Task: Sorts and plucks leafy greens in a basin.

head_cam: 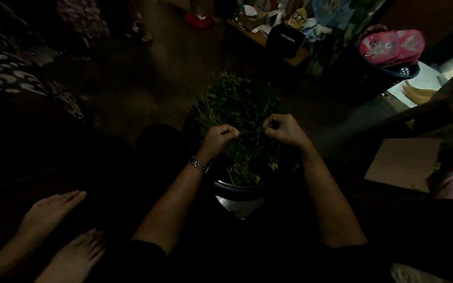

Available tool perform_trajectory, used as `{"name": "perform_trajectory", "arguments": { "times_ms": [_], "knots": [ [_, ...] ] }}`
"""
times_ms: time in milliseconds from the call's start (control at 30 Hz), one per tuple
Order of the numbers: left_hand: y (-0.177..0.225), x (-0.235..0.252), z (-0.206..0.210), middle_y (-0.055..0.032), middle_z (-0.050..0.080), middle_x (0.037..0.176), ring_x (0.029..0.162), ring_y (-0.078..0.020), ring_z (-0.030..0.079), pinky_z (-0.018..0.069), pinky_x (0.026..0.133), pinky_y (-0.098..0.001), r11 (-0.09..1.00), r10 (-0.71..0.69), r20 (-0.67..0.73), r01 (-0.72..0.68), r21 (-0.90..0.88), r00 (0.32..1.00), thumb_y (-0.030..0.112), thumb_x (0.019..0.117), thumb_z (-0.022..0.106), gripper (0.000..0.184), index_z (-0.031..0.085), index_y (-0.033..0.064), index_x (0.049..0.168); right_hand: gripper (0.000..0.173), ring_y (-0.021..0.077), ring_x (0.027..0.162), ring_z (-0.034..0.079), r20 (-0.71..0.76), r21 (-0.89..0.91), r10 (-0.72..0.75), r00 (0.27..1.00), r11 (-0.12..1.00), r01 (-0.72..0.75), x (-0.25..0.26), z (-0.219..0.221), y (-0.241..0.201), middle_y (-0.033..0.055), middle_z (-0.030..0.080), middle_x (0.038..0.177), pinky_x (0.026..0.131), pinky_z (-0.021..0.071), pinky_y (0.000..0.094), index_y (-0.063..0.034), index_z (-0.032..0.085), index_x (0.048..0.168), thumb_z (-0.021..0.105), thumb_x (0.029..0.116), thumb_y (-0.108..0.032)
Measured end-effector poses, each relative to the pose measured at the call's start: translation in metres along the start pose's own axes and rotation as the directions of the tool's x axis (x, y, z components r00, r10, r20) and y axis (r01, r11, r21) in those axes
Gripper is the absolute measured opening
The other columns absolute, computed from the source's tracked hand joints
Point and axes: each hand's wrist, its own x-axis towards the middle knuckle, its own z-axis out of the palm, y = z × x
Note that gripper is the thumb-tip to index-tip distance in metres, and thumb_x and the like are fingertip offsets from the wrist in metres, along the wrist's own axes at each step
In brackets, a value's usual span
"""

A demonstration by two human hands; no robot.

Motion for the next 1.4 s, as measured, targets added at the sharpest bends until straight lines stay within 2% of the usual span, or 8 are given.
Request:
{"name": "perform_trajectory", "arguments": {
  "times_ms": [133,267,367,467,700,833,1033,1400],
  "knots": [
    [0.01,-0.008,-0.01,-0.0024,0.062,0.089,0.073,-0.0051,0.05,0.0425,0.067,-0.0239,0.997,-0.078,-0.109,0.078,-0.005,0.991,0.016,0.1047,0.058,0.016,0.068,0.0037,0.104,0.006,0.0048,0.068,0.057,-0.07,0.048,0.031,0.997,0.998,-0.028,-0.001,-0.016,0.001,0.0038,0.064,0.083,0.064,0.052,0.0242,-0.0002,0.068,0.098,0.066,0.0922,-0.002],
    [-0.004,-0.002,-0.018,-0.0132,0.066,0.101,0.081,-0.0174,0.057,0.0491,0.075,-0.0374,0.99,-0.077,-0.264,0.105,0.091,0.962,0.019,0.1074,0.054,0.024,0.067,0.0,0.114,0.017,0.0207,0.09,0.067,-0.072,-0.135,0.059,0.996,0.988,-0.069,0.012,-0.019,0.023,0.0156,0.07,0.103,0.085,0.0559,0.0403,0.0017,0.071,0.11,0.064,0.1011,-0.012],
    [-0.014,0.008,-0.01,-0.028,0.059,0.134,0.122,-0.0362,0.059,0.0466,0.105,-0.0497,0.959,-0.12,-0.209,0.168,0.23,0.971,0.024,0.1096,0.049,0.042,0.055,-0.0061,0.138,0.042,0.0439,0.133,0.053,0.114,-0.413,0.295,0.948,0.883,-0.225,0.04,0.021,0.049,0.0274,0.056,0.141,0.112,0.0418,0.0589,-0.0007,0.065,0.132,0.063,0.1035,-0.032],
    [-0.018,0.012,-0.005,-0.0278,0.021,0.165,0.151,-0.044,0.026,0.0266,0.122,-0.0563,0.892,-0.231,-0.1,0.251,0.376,0.968,0.046,0.1044,0.055,0.078,0.026,-0.0023,0.159,0.051,0.0481,0.148,0.033,0.114,-0.594,0.428,0.896,0.753,-0.284,0.056,0.061,0.076,0.0262,0.041,0.157,0.115,0.0338,0.0645,-0.0007,0.058,0.142,0.059,0.1045,-0.034],
    [-0.027,0.005,0.008,-0.0237,0.034,0.16,0.147,-0.043,0.033,0.031,0.119,-0.0553,0.808,-0.269,0.158,0.133,0.574,0.95,0.037,0.1018,0.064,0.055,0.055,0.0023,0.144,0.045,0.0466,0.153,0.023,0.074,-0.686,0.449,0.891,0.671,-0.281,0.054,0.101,0.138,0.0245,0.033,0.163,0.12,0.0203,0.0678,0.0033,0.048,0.149,0.048,0.1065,-0.011],
    [-0.031,0.006,0.008,-0.0243,0.047,0.151,0.142,-0.0382,0.042,0.0337,0.118,-0.0512,0.832,-0.244,0.28,0.052,0.552,0.929,0.031,0.1045,0.06,0.046,0.059,-0.0017,0.137,0.038,0.0445,0.15,0.031,-0.001,-0.695,0.414,0.91,0.654,-0.298,0.054,0.123,0.151,0.0262,0.042,0.156,0.12,0.0229,0.0644,0.0095,0.056,0.137,0.049,0.1037,-0.006],
    [-0.031,0.006,0.01,-0.0239,0.053,0.144,0.136,-0.0341,0.051,0.0407,0.114,-0.0462,0.846,-0.261,0.328,0.052,0.53,0.908,0.027,0.1057,0.058,0.041,0.061,-0.0024,0.134,0.047,0.0425,0.15,0.03,-0.045,-0.602,0.545,0.837,0.654,-0.458,0.049,0.113,0.148,0.0243,0.046,0.154,0.123,0.0137,0.0639,0.0044,0.047,0.149,0.05,0.1059,-0.015],
    [-0.038,0.013,0.02,-0.0271,0.046,0.15,0.139,-0.0375,0.048,0.0378,0.117,-0.0481,0.81,-0.336,0.318,0.099,0.578,0.887,0.03,0.1088,0.051,0.053,0.046,-0.0038,0.148,0.032,0.0431,0.142,0.043,0.059,-0.622,0.36,0.931,0.743,-0.248,0.053,0.097,0.103,0.0222,0.062,0.138,0.121,0.0185,0.0654,0.0012,0.066,0.131,0.055,0.1038,-0.013]
  ]
}}
